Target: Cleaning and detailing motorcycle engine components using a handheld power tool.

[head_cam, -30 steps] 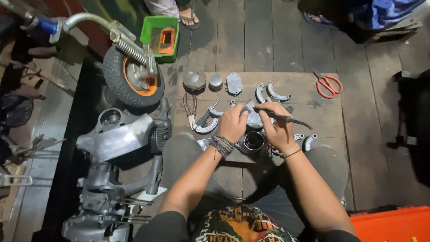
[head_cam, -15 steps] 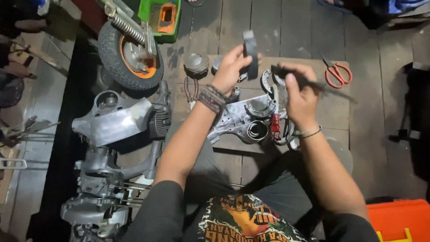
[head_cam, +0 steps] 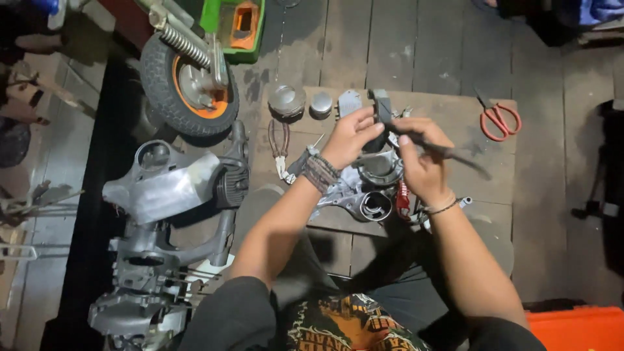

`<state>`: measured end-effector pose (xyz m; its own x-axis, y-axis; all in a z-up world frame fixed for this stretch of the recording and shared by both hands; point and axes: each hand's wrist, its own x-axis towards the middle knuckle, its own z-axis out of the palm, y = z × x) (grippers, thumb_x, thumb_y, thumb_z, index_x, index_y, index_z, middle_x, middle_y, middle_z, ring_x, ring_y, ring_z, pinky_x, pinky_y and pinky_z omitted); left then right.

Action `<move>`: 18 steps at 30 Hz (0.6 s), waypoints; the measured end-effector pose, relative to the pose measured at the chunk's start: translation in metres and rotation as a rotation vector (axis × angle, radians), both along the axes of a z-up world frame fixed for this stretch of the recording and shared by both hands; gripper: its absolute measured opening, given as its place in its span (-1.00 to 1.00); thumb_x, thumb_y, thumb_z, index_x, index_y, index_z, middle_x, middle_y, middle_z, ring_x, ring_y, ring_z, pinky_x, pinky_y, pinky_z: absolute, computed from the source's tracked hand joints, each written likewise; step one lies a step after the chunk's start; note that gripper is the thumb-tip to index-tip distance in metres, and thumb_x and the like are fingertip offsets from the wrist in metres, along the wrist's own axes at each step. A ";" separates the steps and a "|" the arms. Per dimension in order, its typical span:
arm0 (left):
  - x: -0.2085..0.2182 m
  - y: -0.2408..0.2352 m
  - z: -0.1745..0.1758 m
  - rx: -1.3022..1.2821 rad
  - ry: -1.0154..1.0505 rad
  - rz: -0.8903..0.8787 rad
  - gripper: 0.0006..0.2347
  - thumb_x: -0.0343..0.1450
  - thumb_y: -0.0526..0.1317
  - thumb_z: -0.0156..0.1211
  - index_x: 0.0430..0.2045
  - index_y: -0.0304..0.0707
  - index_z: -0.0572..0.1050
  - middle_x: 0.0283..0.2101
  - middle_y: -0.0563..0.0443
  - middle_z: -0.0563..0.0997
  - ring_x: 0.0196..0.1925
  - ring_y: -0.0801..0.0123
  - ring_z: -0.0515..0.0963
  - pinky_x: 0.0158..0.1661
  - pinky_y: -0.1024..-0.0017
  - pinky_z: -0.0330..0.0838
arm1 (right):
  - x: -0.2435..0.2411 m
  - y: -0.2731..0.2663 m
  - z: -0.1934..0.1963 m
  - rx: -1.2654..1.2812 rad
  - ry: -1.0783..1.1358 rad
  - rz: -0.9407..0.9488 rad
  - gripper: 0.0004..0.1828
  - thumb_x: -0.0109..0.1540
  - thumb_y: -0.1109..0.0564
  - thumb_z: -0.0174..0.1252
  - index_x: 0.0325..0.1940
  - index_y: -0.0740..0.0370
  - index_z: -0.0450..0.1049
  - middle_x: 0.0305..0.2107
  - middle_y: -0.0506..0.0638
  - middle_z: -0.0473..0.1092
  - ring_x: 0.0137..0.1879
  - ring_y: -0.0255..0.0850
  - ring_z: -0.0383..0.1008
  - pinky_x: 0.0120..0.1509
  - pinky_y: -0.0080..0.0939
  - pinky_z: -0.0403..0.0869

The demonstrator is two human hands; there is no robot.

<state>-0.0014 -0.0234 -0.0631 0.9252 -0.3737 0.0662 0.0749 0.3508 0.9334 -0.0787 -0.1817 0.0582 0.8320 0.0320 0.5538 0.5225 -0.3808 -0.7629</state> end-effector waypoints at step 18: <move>-0.007 0.014 0.046 0.224 0.059 -0.071 -0.54 0.47 -0.28 0.20 0.27 -0.48 0.30 0.03 -0.25 0.60 0.10 0.29 0.56 0.10 0.22 0.50 | 0.001 -0.004 0.021 -0.027 0.054 0.008 -0.84 0.36 0.27 0.08 -0.06 0.34 0.55 -0.17 0.25 0.55 -0.01 0.27 0.58 0.06 0.08 0.52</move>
<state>-0.0087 -0.0089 -0.0169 0.8958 -0.4372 -0.0793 0.1491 0.1277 0.9805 -0.0776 -0.1856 0.0788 0.8604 0.0528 0.5069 0.4837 -0.3980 -0.7795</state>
